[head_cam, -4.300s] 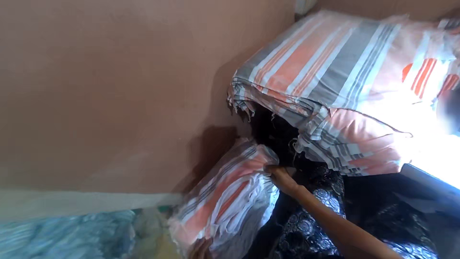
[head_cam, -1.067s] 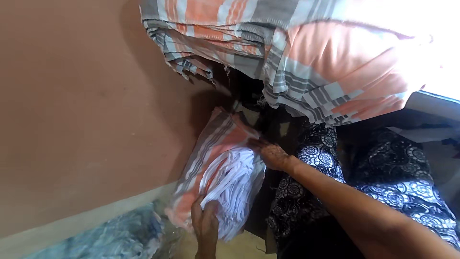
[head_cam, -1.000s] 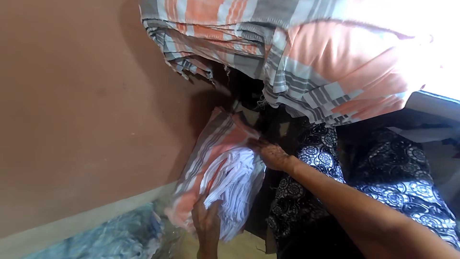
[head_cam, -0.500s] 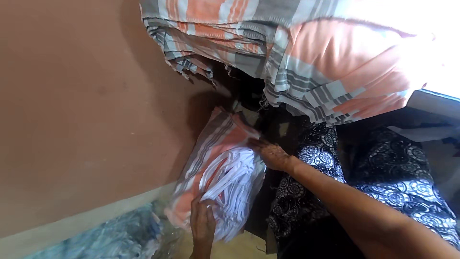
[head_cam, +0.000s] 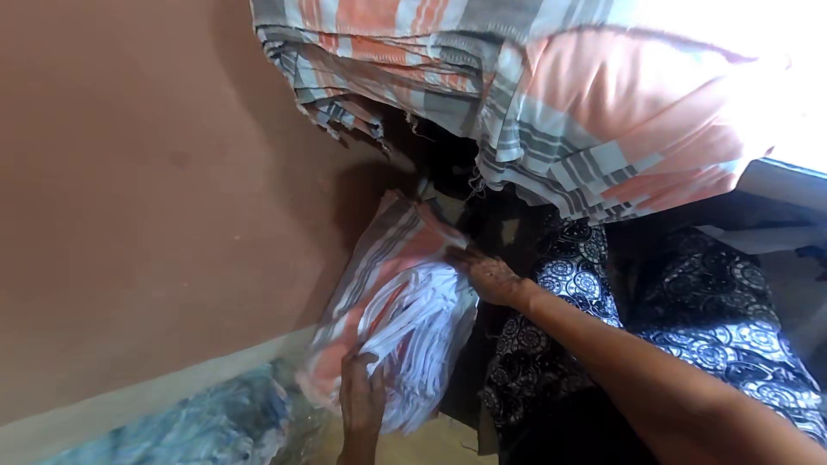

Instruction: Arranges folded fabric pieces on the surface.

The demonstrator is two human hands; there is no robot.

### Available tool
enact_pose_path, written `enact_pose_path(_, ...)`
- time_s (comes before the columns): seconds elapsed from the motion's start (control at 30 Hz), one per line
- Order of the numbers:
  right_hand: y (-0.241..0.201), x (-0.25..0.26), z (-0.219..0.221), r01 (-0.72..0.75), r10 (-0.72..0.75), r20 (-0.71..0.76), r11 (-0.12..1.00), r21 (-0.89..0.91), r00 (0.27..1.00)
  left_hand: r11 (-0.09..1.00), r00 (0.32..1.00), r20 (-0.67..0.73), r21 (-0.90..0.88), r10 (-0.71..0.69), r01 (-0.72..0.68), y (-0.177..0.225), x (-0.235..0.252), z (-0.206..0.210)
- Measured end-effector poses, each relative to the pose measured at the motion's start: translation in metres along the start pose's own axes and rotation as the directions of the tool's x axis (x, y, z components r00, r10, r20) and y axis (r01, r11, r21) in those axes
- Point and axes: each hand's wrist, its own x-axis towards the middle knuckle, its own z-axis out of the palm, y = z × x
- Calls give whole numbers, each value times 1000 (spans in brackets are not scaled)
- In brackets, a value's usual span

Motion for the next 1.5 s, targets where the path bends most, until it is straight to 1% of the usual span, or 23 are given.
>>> enact_pose_path(0.07,0,0,1,2,-2,-17,1000,11,1000,999,999,-4,20,39,-39,-3,-6,7)
enact_pose_path(0.1,0,-1,0,-2,2,-12,1000,9,1000,999,999,12,31,35,-35,-3,-10,11)
enact_pose_path(0.23,-2,-1,-2,-6,6,15,1000,-5,1000,981,986,158,193,-52,20,0,-21,23)
enact_pose_path(0.3,-1,-1,-3,-10,10,20,1000,-6,1000,978,975,204,200,-93,51,2,-19,24)
enact_pose_path(0.4,-2,0,-2,-10,11,25,1000,-19,1000,978,971,216,197,-103,60,-2,-14,18)
enact_pose_path(0.47,-1,0,-1,-4,4,12,1000,-19,1000,982,957,258,167,-130,89,-2,-11,13)
enact_pose_path(0.6,-1,-1,-2,-5,5,17,1000,-15,1000,975,941,297,191,-164,109,0,-13,12)
enact_pose_path(0.7,-2,-1,-4,-18,18,32,1000,-5,999,979,945,288,175,-153,105,-2,-14,13)
enact_pose_path(0.87,-2,-2,-3,-12,12,17,1000,8,1000,984,960,249,150,-130,94,-5,-16,15)
enact_pose_path(1.0,-1,-2,-2,2,-2,-2,1000,3,1000,996,993,107,72,-52,45,-9,-18,21)
enact_pose_path(1.1,-1,-2,-3,4,-4,4,1000,-11,1000,992,999,25,121,-23,20,-1,-15,20)
enact_pose_path(1.13,-1,-2,-3,5,-5,1,1000,-11,1000,992,1000,24,129,-9,6,0,-15,20)
enact_pose_path(1.23,-2,-2,-3,9,-9,2,1000,-19,1000,996,999,34,83,25,-28,-3,-18,20)
enact_pose_path(1.27,-2,-2,-3,11,-11,2,1000,-20,1000,999,999,43,49,19,-21,-3,-19,21)
enact_pose_path(1.33,-2,-2,-3,12,-12,7,999,-29,1000,1000,991,129,8,-25,24,-2,-21,20)
enact_pose_path(1.43,-2,-1,-3,5,-5,7,1000,-19,1000,994,966,257,105,-34,7,-2,-23,17)
enact_pose_path(1.5,0,-1,-1,4,-4,-3,1000,-13,1000,993,955,293,114,-52,19,-4,-21,13)
